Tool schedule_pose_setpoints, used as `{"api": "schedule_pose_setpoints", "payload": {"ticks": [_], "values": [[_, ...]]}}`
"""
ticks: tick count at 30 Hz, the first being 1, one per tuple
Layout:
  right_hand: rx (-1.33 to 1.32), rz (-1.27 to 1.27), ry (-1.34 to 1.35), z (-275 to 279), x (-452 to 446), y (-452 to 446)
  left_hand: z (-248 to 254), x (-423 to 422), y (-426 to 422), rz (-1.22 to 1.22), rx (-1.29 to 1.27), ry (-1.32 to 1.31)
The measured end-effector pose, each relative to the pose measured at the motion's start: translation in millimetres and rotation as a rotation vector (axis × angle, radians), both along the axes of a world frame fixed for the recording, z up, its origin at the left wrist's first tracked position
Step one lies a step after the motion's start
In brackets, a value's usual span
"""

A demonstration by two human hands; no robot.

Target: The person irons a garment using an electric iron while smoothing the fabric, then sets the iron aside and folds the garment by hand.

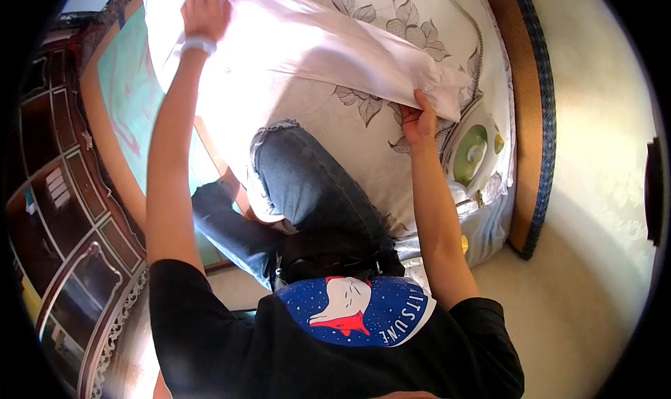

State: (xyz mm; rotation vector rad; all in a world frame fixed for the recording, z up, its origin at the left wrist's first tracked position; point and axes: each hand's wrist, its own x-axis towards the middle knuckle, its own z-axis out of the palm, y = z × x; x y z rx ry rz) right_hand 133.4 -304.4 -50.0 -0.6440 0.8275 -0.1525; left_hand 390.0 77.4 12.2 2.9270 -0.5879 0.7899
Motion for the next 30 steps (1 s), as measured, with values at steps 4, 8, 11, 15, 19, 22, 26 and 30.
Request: {"api": "schedule_pose_setpoints", "payload": {"ticks": [4,8,11,15,19,22,26,30], "values": [[0.021,-0.05,-0.046,4.3,2.5,1.3,-8.1,-114.1,4.2,-0.263,0.071,0.379],[0.011,-0.11,-0.052,-0.5,4.6,1.1,-39.9,-138.0,25.5,-0.137,0.121,0.24],[-0.037,-0.173,0.011,0.5,-1.0,4.8,-50.4,-126.0,41.1,-0.029,0.229,0.16],[-0.006,-0.202,0.045,-14.3,-32.5,21.8,-58.1,-112.4,72.0,0.159,0.364,0.158],[0.05,-0.031,0.149,-12.6,-97.0,40.3,-41.2,-128.6,67.1,0.349,0.525,0.556],[0.011,0.133,0.265,41.2,-120.7,50.6,-39.0,-150.7,64.6,0.378,0.463,0.655],[-0.622,0.333,0.341,47.6,-146.5,26.5,-31.4,-168.4,26.4,0.293,0.318,0.729],[-1.565,0.386,0.134,74.9,-113.8,16.8,1.7,-173.4,-34.1,0.223,0.3,0.913]]}}
